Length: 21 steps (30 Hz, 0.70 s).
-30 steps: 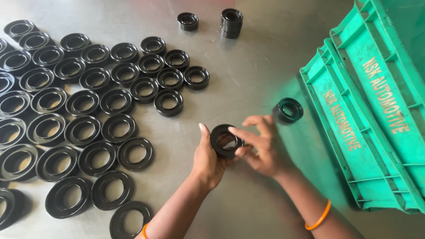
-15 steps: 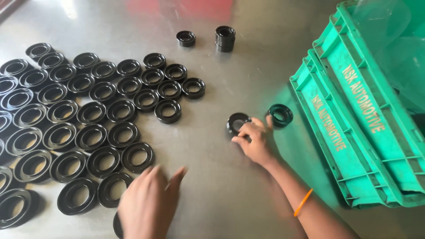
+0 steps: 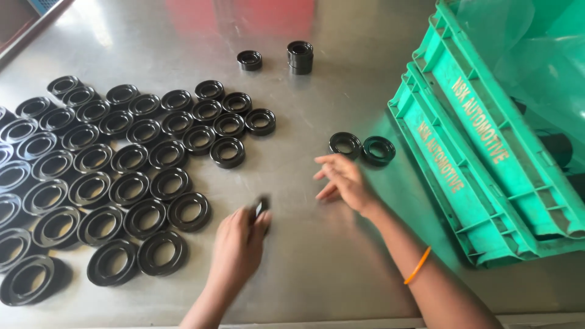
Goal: Inspecting and sorting black industrial rings at a workstation and placing them into green crates.
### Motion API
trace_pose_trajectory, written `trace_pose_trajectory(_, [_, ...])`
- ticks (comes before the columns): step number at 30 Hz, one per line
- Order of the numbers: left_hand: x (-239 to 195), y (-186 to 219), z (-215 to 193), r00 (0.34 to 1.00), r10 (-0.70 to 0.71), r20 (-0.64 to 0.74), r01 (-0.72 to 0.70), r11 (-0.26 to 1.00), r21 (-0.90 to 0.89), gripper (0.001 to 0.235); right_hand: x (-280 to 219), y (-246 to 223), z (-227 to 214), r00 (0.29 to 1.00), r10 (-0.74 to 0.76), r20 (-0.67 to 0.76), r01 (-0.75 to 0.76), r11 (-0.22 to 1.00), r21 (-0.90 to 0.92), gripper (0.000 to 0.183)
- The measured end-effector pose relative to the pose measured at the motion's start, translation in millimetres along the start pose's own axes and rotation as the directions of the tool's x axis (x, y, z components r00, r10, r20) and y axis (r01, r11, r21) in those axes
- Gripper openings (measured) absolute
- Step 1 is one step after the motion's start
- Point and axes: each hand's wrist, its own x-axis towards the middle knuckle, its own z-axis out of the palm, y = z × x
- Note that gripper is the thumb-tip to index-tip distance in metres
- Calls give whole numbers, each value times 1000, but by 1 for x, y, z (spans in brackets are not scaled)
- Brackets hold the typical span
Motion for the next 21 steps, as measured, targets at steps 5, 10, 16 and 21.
trace_pose_trajectory(5, [54,5,95,854,-135,502,508,424,-750,34,-14,-21,22,897,317,310,-391,894,218,48])
trace_pose_trajectory(10, [60,4,104,791,65,609,595,156,-789,25,-8,-21,3,985,-82,149,85,996,-12,41])
trace_pose_trajectory(16, [49,-5,101,770,145,622,598,178,-782,20,-8,-19,8,956,-261,136,293,881,-371,38])
trace_pose_trajectory(21, [56,6,90,779,150,608,590,150,-793,19,-9,-37,6,992,-47,120,81,953,-291,38])
